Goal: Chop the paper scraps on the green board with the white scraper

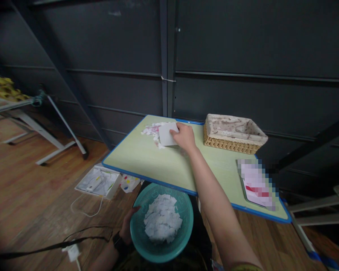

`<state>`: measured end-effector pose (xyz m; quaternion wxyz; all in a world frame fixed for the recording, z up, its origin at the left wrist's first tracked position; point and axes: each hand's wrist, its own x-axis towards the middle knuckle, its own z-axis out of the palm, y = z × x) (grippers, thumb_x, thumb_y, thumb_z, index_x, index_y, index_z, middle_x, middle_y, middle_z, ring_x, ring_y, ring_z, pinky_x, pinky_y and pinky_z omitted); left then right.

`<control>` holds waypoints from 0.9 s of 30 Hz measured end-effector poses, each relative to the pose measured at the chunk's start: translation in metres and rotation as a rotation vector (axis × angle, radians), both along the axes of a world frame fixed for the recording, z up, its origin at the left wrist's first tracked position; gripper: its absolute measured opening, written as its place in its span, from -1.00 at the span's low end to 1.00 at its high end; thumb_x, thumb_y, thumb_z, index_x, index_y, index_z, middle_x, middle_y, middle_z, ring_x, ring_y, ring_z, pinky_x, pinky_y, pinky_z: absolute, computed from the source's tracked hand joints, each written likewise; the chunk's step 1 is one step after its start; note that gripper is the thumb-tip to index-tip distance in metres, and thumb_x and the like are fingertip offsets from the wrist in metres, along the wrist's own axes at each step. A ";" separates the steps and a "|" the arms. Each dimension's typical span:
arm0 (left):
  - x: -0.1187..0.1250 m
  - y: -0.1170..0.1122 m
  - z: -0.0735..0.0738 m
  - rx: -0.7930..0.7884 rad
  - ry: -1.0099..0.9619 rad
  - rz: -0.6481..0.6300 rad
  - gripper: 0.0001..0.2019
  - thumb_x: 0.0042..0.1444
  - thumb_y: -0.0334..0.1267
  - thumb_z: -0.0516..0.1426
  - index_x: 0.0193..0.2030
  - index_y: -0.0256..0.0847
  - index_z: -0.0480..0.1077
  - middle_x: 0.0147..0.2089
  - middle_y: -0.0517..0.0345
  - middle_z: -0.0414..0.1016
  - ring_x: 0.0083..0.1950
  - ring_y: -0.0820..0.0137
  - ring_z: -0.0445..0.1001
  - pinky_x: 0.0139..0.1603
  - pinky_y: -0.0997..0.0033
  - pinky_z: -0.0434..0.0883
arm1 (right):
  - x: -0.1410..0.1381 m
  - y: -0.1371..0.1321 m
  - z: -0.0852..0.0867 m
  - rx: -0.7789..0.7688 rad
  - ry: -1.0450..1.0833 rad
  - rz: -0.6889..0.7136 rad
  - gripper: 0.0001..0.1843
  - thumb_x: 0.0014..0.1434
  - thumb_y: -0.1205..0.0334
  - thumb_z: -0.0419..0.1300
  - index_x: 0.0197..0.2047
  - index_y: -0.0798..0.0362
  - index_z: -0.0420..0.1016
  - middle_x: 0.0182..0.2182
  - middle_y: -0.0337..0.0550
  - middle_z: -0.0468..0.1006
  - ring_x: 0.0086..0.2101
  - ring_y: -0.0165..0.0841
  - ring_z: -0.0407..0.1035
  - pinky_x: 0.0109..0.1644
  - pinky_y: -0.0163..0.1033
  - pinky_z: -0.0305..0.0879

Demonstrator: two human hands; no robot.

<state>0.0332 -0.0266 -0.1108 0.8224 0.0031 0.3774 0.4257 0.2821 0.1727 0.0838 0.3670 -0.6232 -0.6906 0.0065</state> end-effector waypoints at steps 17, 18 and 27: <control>-0.004 -0.001 -0.014 0.015 -0.054 -0.004 -0.60 0.03 -0.27 0.26 0.03 -0.37 0.51 -0.15 -0.16 0.69 -0.10 -0.05 0.61 0.04 0.03 0.38 | 0.020 0.002 0.008 -0.091 0.209 0.130 -0.72 -0.09 0.10 0.19 -0.46 0.15 0.57 -0.50 -0.13 0.52 -0.43 -0.29 0.32 -0.32 -0.23 0.14; -0.004 -0.001 -0.014 0.015 -0.052 -0.010 -0.61 0.03 -0.27 0.26 0.02 -0.37 0.51 -0.16 -0.16 0.69 -0.10 -0.05 0.61 0.04 0.03 0.38 | 0.022 0.002 0.008 -0.108 0.231 0.142 -0.72 -0.11 0.10 0.20 -0.46 0.16 0.57 -0.51 -0.13 0.52 -0.43 -0.29 0.32 -0.33 -0.23 0.13; -0.003 -0.002 -0.006 0.006 -0.009 0.009 -0.63 0.02 -0.28 0.27 -0.01 -0.35 0.52 -0.17 -0.14 0.69 -0.10 -0.05 0.61 0.03 0.03 0.40 | 0.020 0.002 0.007 -0.104 0.242 0.140 -0.71 -0.08 0.09 0.18 -0.44 0.17 0.56 -0.50 -0.12 0.52 -0.43 -0.30 0.31 -0.34 -0.23 0.09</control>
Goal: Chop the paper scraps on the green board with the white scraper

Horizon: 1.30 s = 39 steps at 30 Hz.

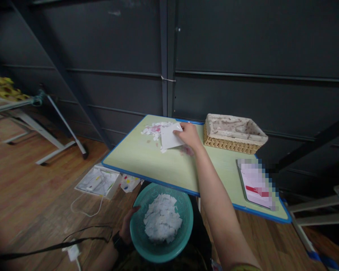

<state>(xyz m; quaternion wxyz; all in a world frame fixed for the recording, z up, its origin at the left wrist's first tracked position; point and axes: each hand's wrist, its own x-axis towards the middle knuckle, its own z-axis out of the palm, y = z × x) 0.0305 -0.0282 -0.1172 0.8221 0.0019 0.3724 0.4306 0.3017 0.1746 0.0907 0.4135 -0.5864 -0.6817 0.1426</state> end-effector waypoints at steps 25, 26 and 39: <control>0.009 -0.008 0.059 -0.051 0.047 -0.177 -0.76 0.02 -0.21 0.25 -0.23 -0.35 0.57 -0.45 -0.02 0.66 -0.19 0.02 0.63 -0.04 0.10 0.42 | 0.012 0.002 0.001 -0.082 0.154 0.054 -0.64 -0.19 0.06 0.24 -0.40 0.18 0.57 -0.45 -0.08 0.54 -0.40 -0.28 0.33 -0.35 -0.25 0.15; 0.014 -0.010 0.057 -0.042 0.032 -0.186 -0.73 0.01 -0.19 0.26 -0.19 -0.35 0.57 -0.44 -0.01 0.67 -0.20 0.02 0.63 -0.04 0.09 0.42 | 0.012 0.002 0.001 -0.079 0.156 0.050 -0.64 -0.19 0.05 0.24 -0.40 0.18 0.57 -0.44 -0.08 0.54 -0.40 -0.28 0.33 -0.36 -0.25 0.15; 0.013 -0.003 0.065 -0.052 0.019 -0.189 -0.78 0.06 -0.22 0.21 -0.23 -0.34 0.56 -0.42 -0.01 0.68 -0.29 0.12 0.63 -0.13 0.19 0.43 | 0.020 -0.003 0.003 -0.314 0.238 0.153 -0.67 -0.26 0.12 0.30 -0.42 0.19 0.55 -0.55 -0.15 0.49 -0.51 -0.34 0.30 -0.47 -0.29 0.08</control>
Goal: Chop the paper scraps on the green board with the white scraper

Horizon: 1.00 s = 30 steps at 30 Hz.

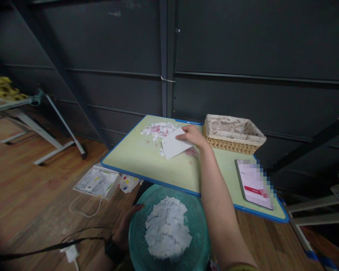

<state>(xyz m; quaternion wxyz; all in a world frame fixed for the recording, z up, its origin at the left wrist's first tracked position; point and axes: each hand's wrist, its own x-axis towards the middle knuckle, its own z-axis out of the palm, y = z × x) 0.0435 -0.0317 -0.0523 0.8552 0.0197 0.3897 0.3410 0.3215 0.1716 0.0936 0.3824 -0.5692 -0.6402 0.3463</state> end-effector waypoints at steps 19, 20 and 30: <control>-0.035 0.022 0.028 0.109 0.260 0.122 -0.83 0.11 -0.34 0.17 -0.48 -0.26 0.53 -0.59 0.10 0.60 -0.58 0.32 0.50 -0.49 0.37 0.44 | -0.008 -0.006 0.000 -0.096 0.100 0.092 -0.68 -0.26 0.14 0.33 -0.40 0.17 0.54 -0.54 -0.15 0.50 -0.52 -0.36 0.33 -0.49 -0.30 0.10; -0.036 0.022 0.029 0.110 0.268 0.135 -0.85 0.10 -0.35 0.18 -0.46 -0.25 0.53 -0.58 0.12 0.60 -0.57 0.31 0.52 -0.47 0.35 0.46 | -0.008 -0.005 0.000 -0.084 0.111 0.083 -0.67 -0.25 0.14 0.33 -0.40 0.17 0.54 -0.53 -0.15 0.51 -0.52 -0.36 0.32 -0.48 -0.29 0.10; -0.040 0.026 0.036 0.121 0.289 0.212 -0.96 0.04 -0.37 0.22 -0.34 -0.27 0.51 -0.49 0.06 0.65 -0.35 0.16 0.64 -0.22 0.20 0.52 | -0.015 -0.006 -0.002 -0.087 0.142 0.103 -0.63 -0.24 0.12 0.36 -0.35 0.18 0.55 -0.50 -0.15 0.52 -0.52 -0.38 0.33 -0.48 -0.29 0.12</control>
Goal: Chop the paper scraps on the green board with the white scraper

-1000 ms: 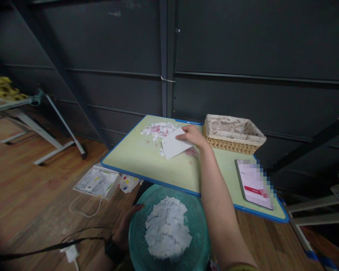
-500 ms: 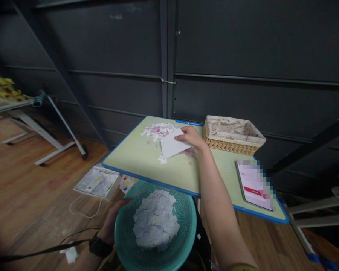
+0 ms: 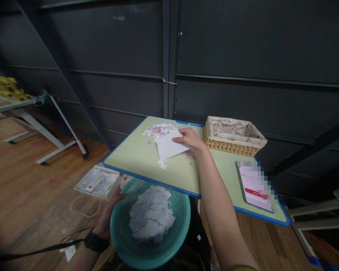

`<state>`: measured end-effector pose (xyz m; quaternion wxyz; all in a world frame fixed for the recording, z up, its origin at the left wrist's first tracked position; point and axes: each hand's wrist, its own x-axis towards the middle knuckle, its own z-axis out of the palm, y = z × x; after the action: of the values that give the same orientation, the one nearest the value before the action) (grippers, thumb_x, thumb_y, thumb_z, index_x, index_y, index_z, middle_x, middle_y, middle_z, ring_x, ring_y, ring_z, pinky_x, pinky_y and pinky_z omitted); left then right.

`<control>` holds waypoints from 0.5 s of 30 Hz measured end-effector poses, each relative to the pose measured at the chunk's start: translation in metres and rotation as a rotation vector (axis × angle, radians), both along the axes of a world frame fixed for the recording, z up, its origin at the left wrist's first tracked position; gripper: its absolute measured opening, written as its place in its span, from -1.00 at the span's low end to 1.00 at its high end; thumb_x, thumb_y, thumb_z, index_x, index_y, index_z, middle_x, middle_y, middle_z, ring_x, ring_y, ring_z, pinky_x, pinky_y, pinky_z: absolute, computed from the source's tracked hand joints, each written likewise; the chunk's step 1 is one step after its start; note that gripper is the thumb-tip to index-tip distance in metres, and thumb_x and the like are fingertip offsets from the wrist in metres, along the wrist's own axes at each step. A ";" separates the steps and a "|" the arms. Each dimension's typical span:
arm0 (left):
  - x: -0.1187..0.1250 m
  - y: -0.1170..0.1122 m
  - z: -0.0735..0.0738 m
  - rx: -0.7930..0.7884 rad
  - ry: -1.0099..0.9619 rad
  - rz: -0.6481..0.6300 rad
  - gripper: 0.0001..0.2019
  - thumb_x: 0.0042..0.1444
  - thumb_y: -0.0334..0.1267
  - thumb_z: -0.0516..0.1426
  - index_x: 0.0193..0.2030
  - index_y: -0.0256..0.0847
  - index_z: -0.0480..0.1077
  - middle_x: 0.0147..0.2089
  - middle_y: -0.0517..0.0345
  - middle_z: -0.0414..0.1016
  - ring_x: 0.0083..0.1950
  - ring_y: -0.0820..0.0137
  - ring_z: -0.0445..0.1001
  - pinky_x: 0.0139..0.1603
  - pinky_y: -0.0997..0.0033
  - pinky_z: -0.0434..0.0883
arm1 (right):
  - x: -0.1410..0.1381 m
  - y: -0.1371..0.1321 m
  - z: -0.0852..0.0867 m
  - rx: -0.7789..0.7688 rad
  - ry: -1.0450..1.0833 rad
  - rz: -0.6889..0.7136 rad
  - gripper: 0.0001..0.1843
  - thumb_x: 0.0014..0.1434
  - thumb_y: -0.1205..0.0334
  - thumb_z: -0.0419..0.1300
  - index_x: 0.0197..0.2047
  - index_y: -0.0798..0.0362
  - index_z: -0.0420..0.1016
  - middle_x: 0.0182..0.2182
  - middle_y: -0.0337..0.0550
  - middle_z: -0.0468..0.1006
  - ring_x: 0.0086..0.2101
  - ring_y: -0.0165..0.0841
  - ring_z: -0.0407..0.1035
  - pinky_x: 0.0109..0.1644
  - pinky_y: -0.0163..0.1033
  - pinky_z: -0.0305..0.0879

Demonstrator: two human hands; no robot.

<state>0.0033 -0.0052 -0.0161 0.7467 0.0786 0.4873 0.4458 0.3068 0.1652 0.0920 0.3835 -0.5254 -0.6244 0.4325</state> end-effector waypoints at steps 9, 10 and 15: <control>0.004 0.002 0.010 -0.058 0.046 -0.025 -0.74 0.16 -0.36 0.10 -0.03 -0.33 0.48 -0.44 0.01 0.67 -0.36 0.13 0.65 -0.32 0.18 0.54 | 0.027 0.008 -0.007 -0.047 0.011 0.011 -0.58 -0.33 0.15 0.45 -0.35 0.20 0.57 -0.51 -0.16 0.54 -0.55 -0.44 0.31 -0.53 -0.34 0.11; 0.004 0.002 0.011 -0.060 0.056 -0.032 -0.72 0.17 -0.36 0.09 -0.01 -0.34 0.47 -0.46 0.01 0.67 -0.37 0.13 0.65 -0.34 0.19 0.54 | 0.028 0.009 -0.008 -0.075 -0.010 0.023 -0.58 -0.33 0.16 0.45 -0.36 0.19 0.57 -0.53 -0.17 0.53 -0.57 -0.45 0.30 -0.55 -0.34 0.09; 0.003 0.003 0.010 -0.040 0.065 -0.036 -0.71 0.16 -0.36 0.09 -0.02 -0.42 0.48 -0.46 -0.05 0.67 -0.34 0.10 0.66 -0.31 0.17 0.55 | 0.016 0.004 -0.007 -0.213 -0.060 0.172 -0.65 -0.36 0.18 0.46 -0.46 0.15 0.52 -0.61 -0.24 0.48 -0.62 -0.48 0.27 -0.61 -0.36 0.06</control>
<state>0.0060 -0.0026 -0.0059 0.7396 0.0870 0.5188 0.4198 0.3229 0.1694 0.0848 0.2682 -0.5205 -0.6289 0.5114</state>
